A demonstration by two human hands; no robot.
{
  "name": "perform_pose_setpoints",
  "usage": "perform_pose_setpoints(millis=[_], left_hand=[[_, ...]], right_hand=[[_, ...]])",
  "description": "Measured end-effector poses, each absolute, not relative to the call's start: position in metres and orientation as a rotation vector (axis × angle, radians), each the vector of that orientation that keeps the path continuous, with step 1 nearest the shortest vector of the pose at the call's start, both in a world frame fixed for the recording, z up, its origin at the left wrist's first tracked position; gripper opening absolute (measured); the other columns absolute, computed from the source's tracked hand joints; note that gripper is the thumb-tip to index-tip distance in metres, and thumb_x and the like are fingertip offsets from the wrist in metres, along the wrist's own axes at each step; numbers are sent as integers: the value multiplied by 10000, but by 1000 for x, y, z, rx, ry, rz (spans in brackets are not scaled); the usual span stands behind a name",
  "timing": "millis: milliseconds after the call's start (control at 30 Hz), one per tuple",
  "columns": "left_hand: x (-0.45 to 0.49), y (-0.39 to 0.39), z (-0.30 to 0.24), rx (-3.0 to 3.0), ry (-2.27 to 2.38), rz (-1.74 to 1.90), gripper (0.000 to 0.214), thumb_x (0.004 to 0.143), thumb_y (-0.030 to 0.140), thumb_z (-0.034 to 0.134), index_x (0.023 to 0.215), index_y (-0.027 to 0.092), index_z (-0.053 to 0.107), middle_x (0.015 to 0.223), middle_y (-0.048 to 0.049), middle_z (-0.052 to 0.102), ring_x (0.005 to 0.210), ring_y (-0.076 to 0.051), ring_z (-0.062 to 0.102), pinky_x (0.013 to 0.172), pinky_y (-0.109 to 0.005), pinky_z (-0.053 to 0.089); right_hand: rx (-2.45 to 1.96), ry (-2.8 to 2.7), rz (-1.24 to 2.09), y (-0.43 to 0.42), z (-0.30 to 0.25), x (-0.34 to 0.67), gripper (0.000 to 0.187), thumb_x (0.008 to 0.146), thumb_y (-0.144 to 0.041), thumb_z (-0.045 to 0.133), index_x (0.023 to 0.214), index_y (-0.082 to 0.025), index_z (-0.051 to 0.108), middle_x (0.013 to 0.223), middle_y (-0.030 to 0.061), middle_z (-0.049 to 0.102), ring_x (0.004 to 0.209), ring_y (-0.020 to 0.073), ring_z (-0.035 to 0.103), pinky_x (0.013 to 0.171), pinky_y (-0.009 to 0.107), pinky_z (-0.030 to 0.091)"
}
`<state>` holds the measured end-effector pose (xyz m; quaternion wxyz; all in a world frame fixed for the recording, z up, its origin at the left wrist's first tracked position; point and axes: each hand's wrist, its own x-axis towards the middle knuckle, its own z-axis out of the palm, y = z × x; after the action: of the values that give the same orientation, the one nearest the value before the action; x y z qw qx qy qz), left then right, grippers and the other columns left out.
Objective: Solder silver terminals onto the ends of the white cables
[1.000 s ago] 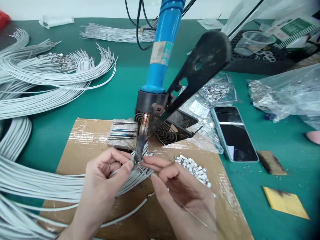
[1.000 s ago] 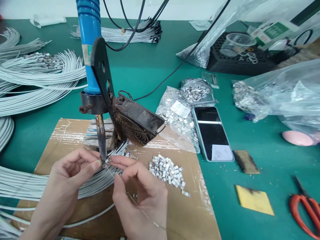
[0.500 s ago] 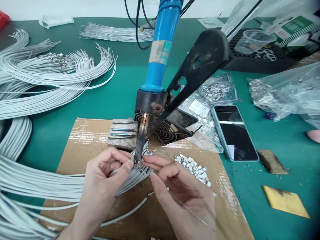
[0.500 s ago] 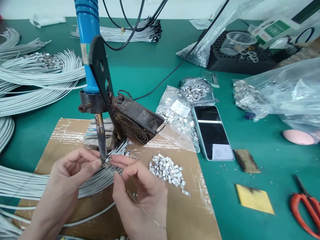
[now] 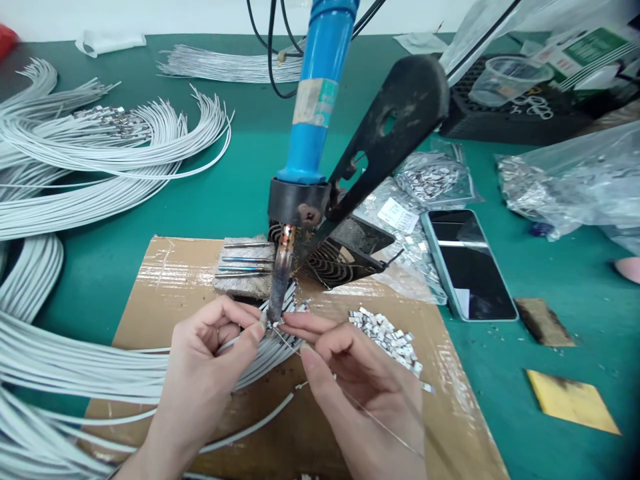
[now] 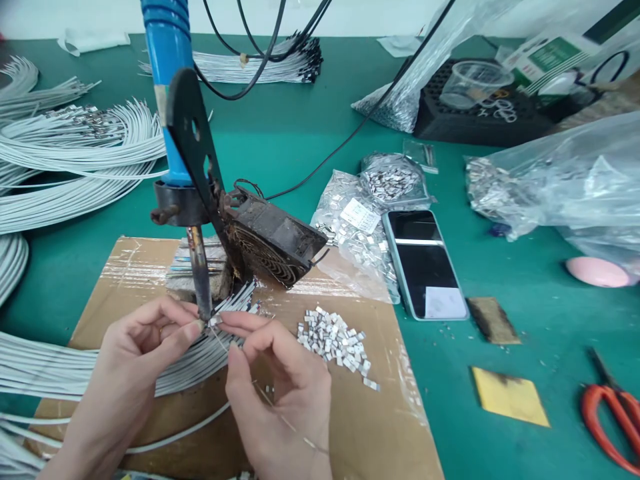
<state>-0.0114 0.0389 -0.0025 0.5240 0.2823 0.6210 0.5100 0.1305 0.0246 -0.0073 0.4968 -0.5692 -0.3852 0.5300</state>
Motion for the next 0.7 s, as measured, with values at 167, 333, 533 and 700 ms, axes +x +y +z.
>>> perform_pose_setpoints(millis=[167, 333, 533, 700], left_hand=[[-7, 37, 0, 659, 1514, 1237, 166, 702, 150, 870, 616, 158, 728, 786, -31, 784, 600, -89, 620, 571, -150, 488], [-6, 37, 1, 662, 1551, 1242, 166, 661, 141, 886, 604, 156, 731, 726, -4, 736, 550, -70, 573, 532, -139, 467], [-5, 37, -1, 663, 1560, 1260, 150, 675, 149, 883, 618, 162, 744, 777, -21, 761, 640, -98, 656, 601, -137, 509], [-5, 35, -2, 671, 1551, 1273, 156, 717, 169, 873, 632, 178, 743, 770, -6, 739, 652, -110, 668, 600, -151, 512]], right_hand=[[-1369, -915, 1290, 24, -9, 130, 240, 877, -224, 744, 664, -235, 633, 1061, 60, 840, 988, 230, 815, 883, 304, 651], [-1380, -930, 1279, 24, -10, 131, 241, 880, -232, 727, 665, -240, 617, 1053, 56, 843, 962, 224, 814, 887, 301, 642], [-1384, -924, 1268, 24, -9, 129, 241, 863, -223, 728, 656, -251, 607, 1035, 42, 845, 952, 217, 807, 886, 292, 635], [-1379, -916, 1264, 24, -9, 129, 232, 863, -217, 723, 658, -250, 619, 1039, 48, 843, 941, 215, 804, 882, 292, 636]])
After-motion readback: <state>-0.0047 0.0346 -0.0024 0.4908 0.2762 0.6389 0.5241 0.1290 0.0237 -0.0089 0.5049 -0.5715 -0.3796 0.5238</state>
